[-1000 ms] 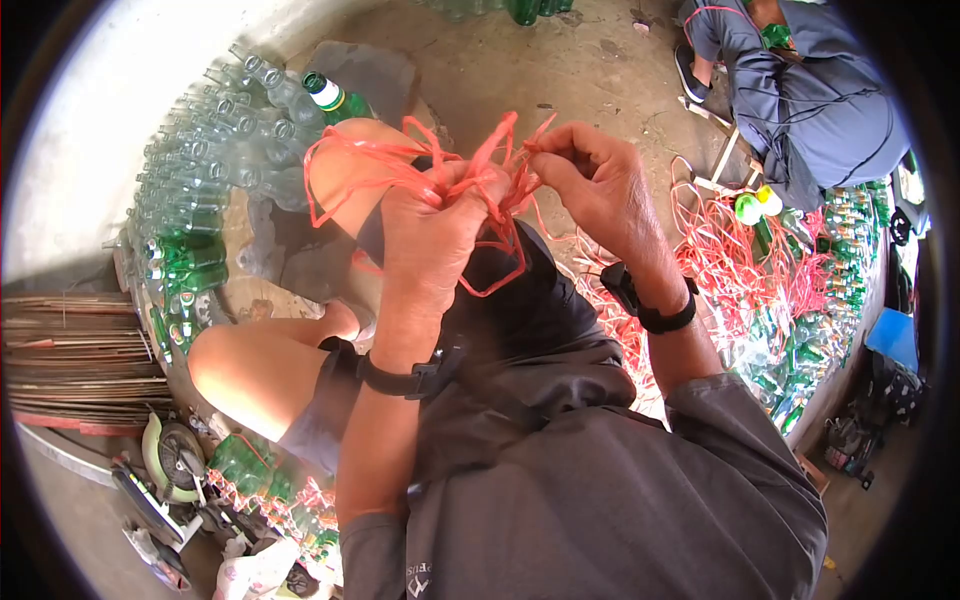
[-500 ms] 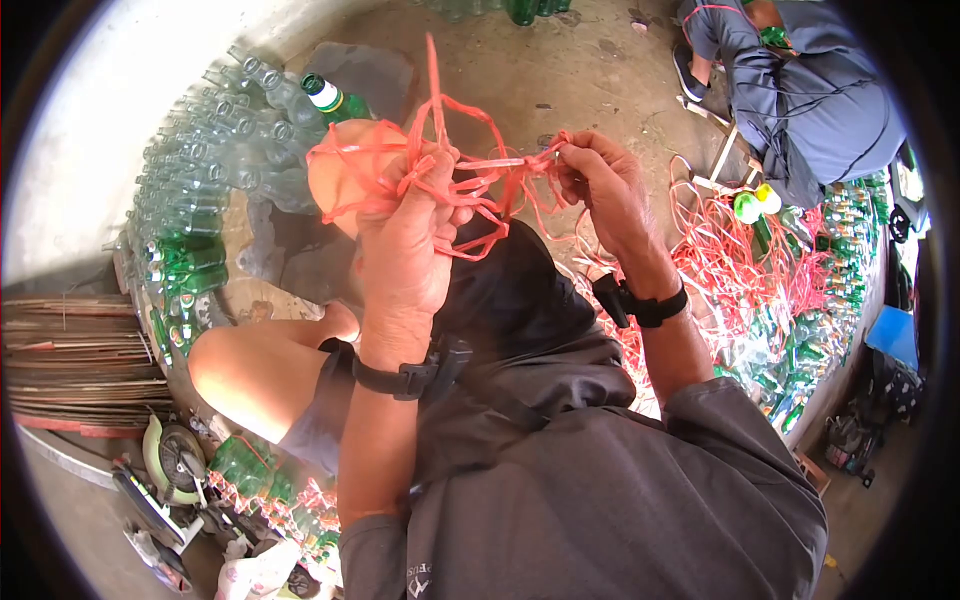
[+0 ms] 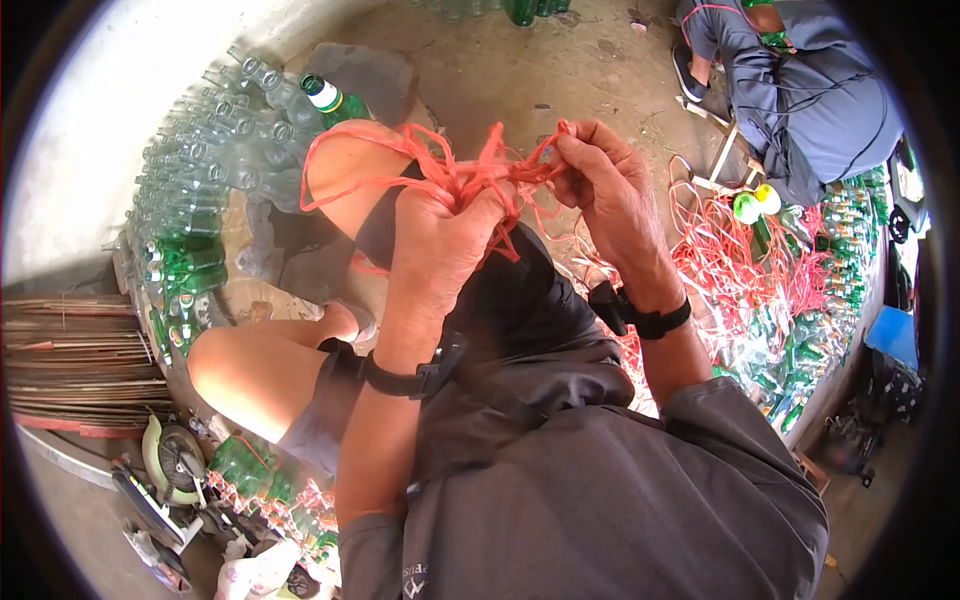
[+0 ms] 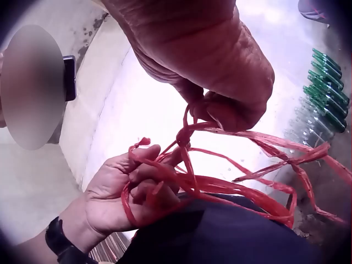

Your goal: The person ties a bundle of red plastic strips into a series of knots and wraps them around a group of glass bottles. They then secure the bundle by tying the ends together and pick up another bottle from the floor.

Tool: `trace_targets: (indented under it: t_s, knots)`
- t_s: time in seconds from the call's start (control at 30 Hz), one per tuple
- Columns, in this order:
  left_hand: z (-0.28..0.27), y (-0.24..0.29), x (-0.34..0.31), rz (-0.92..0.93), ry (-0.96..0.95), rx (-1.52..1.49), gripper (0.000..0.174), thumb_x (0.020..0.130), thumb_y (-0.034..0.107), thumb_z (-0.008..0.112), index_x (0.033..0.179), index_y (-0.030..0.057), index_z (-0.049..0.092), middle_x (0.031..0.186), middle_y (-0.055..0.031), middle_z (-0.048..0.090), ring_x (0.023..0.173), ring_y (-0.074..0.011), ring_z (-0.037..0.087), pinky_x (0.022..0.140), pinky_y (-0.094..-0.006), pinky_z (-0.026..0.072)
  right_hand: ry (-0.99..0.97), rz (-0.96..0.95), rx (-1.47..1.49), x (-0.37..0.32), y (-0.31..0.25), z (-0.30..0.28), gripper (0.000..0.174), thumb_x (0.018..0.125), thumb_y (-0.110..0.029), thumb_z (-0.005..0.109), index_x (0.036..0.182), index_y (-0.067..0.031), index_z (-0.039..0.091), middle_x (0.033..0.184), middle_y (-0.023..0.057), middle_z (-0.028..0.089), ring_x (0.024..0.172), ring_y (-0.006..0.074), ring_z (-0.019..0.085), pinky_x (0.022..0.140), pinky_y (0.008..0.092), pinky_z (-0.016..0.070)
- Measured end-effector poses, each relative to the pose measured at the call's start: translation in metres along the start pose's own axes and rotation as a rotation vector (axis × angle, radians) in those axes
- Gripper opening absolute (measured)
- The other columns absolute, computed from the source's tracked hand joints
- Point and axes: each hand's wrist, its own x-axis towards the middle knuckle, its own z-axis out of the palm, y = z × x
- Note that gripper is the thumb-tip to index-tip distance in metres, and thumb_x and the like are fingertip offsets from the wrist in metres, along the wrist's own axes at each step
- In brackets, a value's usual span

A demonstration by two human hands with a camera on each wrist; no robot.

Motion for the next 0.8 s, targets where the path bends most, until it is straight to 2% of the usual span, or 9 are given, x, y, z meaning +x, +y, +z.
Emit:
trace_targets:
  t_s: [0.07, 0.23, 0.33, 0.4, 0.5, 0.6, 0.67, 0.73, 0.8]
  knots:
    - [0.001, -0.001, 0.000, 0.030, -0.015, 0.057, 0.016, 0.092, 0.009, 0.069, 0.101, -0.0034, 0.071, 0.078, 0.0033, 0.062, 0.065, -0.0016, 0.049, 0.055, -0.0199, 0.0390, -0.016, 0.027, 0.058, -0.003, -0.006, 0.006, 0.015, 0.099, -0.016, 0.056, 0.097, -0.0043, 0.064, 0.078, -0.0002, 0.064, 0.063, 0.0038, 0.052, 0.056, 0.0198, 0.0381]
    - [0.006, 0.001, -0.004, 0.020, 0.043, -0.067, 0.013, 0.094, 0.006, 0.065, 0.100, -0.0030, 0.072, 0.080, 0.0011, 0.066, 0.066, -0.0035, 0.054, 0.057, -0.0206, 0.0438, -0.027, 0.066, 0.111, -0.003, -0.010, 0.008, 0.012, 0.099, -0.014, 0.056, 0.099, -0.0048, 0.063, 0.085, 0.0004, 0.067, 0.062, 0.0039, 0.053, 0.056, 0.0196, 0.0392]
    - [0.006, 0.006, -0.006, 0.037, 0.034, -0.131, 0.012, 0.094, 0.003, 0.064, 0.100, -0.0028, 0.072, 0.081, -0.0008, 0.068, 0.069, -0.0049, 0.058, 0.060, -0.0210, 0.0466, -0.151, 0.104, -0.022, -0.003, -0.013, -0.002, 0.011, 0.098, -0.013, 0.057, 0.103, -0.0042, 0.062, 0.082, 0.0006, 0.064, 0.064, 0.0059, 0.052, 0.057, 0.0216, 0.0375]
    - [0.005, 0.005, -0.006, 0.040, 0.014, -0.137, 0.012, 0.093, 0.003, 0.065, 0.100, -0.0029, 0.072, 0.082, -0.0016, 0.069, 0.070, -0.0054, 0.059, 0.061, -0.0211, 0.0473, -0.249, 0.128, -0.110, -0.004, -0.017, -0.003, 0.015, 0.095, -0.018, 0.062, 0.095, -0.0035, 0.065, 0.080, 0.0000, 0.066, 0.062, 0.0048, 0.053, 0.055, 0.0220, 0.0395]
    - [0.002, 0.003, -0.006, 0.030, -0.005, -0.120, 0.011, 0.092, 0.003, 0.066, 0.099, -0.0029, 0.072, 0.083, -0.0026, 0.069, 0.073, -0.0062, 0.061, 0.064, -0.0213, 0.0485, -0.249, 0.140, -0.315, -0.009, -0.026, 0.003, 0.019, 0.094, -0.021, 0.064, 0.088, -0.0034, 0.067, 0.074, -0.0013, 0.064, 0.062, 0.0054, 0.053, 0.055, 0.0228, 0.0393]
    - [0.002, 0.002, -0.006, 0.030, 0.018, -0.108, 0.011, 0.090, 0.003, 0.067, 0.097, -0.0028, 0.072, 0.084, -0.0029, 0.069, 0.074, -0.0066, 0.061, 0.065, -0.0217, 0.0489, -0.270, 0.122, -0.341, -0.008, -0.021, 0.002, 0.022, 0.094, -0.023, 0.065, 0.084, -0.0036, 0.067, 0.071, -0.0019, 0.064, 0.063, 0.0056, 0.054, 0.056, 0.0228, 0.0400]
    - [0.000, -0.001, -0.007, 0.040, 0.035, -0.120, 0.010, 0.090, 0.004, 0.067, 0.097, -0.0027, 0.072, 0.084, -0.0029, 0.069, 0.073, -0.0068, 0.061, 0.066, -0.0219, 0.0487, -0.272, 0.117, -0.330, -0.009, -0.020, 0.002, 0.022, 0.095, -0.023, 0.064, 0.087, -0.0032, 0.067, 0.073, -0.0015, 0.064, 0.064, 0.0058, 0.054, 0.056, 0.0229, 0.0404]
    - [-0.004, -0.006, -0.005, 0.038, 0.047, -0.128, 0.012, 0.091, 0.005, 0.070, 0.102, -0.0005, 0.071, 0.092, -0.0042, 0.070, 0.080, -0.0116, 0.066, 0.071, -0.0231, 0.0532, -0.272, 0.112, -0.319, -0.010, -0.016, 0.002, 0.022, 0.096, -0.023, 0.063, 0.089, -0.0028, 0.066, 0.075, -0.0010, 0.064, 0.065, 0.0059, 0.055, 0.057, 0.0229, 0.0408]
    - [-0.003, -0.006, -0.006, 0.039, 0.053, -0.148, 0.013, 0.090, 0.005, 0.071, 0.102, -0.0001, 0.071, 0.090, -0.0034, 0.070, 0.079, -0.0109, 0.066, 0.069, -0.0230, 0.0529, -0.202, 0.002, -0.344, -0.012, -0.012, 0.004, 0.023, 0.100, -0.023, 0.059, 0.093, -0.0020, 0.065, 0.080, 0.0003, 0.065, 0.067, 0.0060, 0.055, 0.060, 0.0224, 0.0420]
